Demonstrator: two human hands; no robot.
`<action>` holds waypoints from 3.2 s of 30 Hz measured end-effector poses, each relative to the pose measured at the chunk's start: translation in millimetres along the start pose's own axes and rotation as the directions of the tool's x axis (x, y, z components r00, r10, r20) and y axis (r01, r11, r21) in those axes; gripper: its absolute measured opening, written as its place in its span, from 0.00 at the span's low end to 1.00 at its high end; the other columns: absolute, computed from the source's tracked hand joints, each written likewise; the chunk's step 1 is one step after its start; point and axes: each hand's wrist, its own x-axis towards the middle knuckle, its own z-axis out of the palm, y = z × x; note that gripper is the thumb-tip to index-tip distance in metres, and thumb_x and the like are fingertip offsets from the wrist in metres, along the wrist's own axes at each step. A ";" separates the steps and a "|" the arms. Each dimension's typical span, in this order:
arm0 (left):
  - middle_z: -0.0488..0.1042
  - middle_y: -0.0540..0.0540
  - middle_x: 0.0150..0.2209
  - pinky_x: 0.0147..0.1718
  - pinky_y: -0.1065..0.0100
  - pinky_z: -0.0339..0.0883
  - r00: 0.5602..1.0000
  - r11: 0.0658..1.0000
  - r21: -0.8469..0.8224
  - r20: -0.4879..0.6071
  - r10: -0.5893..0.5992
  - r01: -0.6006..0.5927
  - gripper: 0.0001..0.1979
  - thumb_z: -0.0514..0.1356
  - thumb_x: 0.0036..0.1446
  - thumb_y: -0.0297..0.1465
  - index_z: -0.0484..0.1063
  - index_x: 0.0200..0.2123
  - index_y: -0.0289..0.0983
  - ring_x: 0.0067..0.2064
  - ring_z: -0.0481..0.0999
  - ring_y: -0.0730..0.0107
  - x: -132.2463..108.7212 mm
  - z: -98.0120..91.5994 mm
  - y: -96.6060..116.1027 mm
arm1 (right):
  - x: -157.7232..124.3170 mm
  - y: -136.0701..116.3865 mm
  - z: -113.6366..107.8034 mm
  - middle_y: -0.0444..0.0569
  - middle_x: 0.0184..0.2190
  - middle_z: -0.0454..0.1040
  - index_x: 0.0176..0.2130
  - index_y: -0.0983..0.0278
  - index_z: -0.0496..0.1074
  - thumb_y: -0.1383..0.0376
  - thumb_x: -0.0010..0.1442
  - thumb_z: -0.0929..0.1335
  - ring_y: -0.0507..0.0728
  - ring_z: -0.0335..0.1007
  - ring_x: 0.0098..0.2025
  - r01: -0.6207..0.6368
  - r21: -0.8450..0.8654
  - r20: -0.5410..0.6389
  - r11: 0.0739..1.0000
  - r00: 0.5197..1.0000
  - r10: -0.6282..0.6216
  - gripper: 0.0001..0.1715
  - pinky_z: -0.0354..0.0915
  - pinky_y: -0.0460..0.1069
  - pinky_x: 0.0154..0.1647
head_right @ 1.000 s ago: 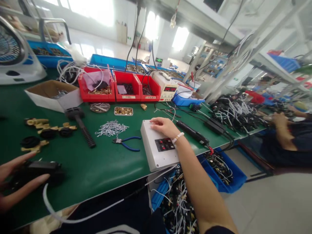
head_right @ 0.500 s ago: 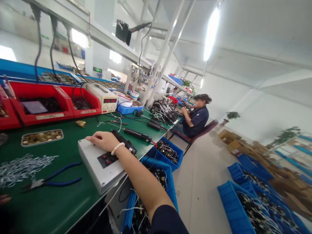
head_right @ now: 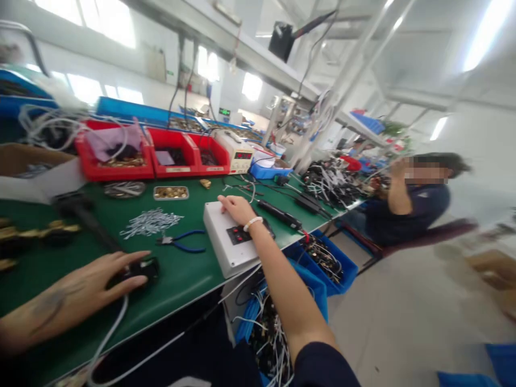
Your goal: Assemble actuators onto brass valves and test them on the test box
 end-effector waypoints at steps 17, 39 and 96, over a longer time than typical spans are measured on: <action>0.71 0.42 0.49 0.49 0.60 0.76 0.803 0.895 -0.152 -0.523 0.287 -0.419 0.38 0.63 0.56 0.55 0.57 0.59 0.38 0.48 0.78 0.63 -8.2 -10.7 27.8 | 10.1 12.2 1.8 0.44 0.28 0.75 0.45 0.65 0.77 0.50 0.48 0.74 0.53 0.66 0.28 0.091 0.046 0.072 0.995 0.993 -0.094 0.29 0.62 0.49 0.31; 0.74 0.43 0.46 0.46 0.59 0.77 0.706 0.853 -0.056 -0.591 0.391 -0.519 0.34 0.69 0.53 0.50 0.62 0.55 0.38 0.49 0.76 0.61 -10.6 -20.1 30.8 | 9.0 13.2 2.1 0.47 0.21 0.72 0.23 0.64 0.74 0.28 0.52 0.63 0.53 0.67 0.25 0.095 -0.038 -0.037 0.995 0.995 -0.096 0.44 0.63 0.48 0.32; 0.77 0.41 0.46 0.52 0.54 0.66 0.976 0.998 -0.057 -0.215 -0.047 0.035 0.18 0.49 0.68 0.40 0.74 0.42 0.37 0.46 0.73 0.57 14.6 -5.2 -20.1 | -132.9 -65.9 160.1 0.57 0.54 0.73 0.53 0.62 0.73 0.60 0.65 0.67 0.62 0.69 0.58 0.090 0.457 -0.130 0.885 0.991 -0.034 0.17 0.66 0.60 0.62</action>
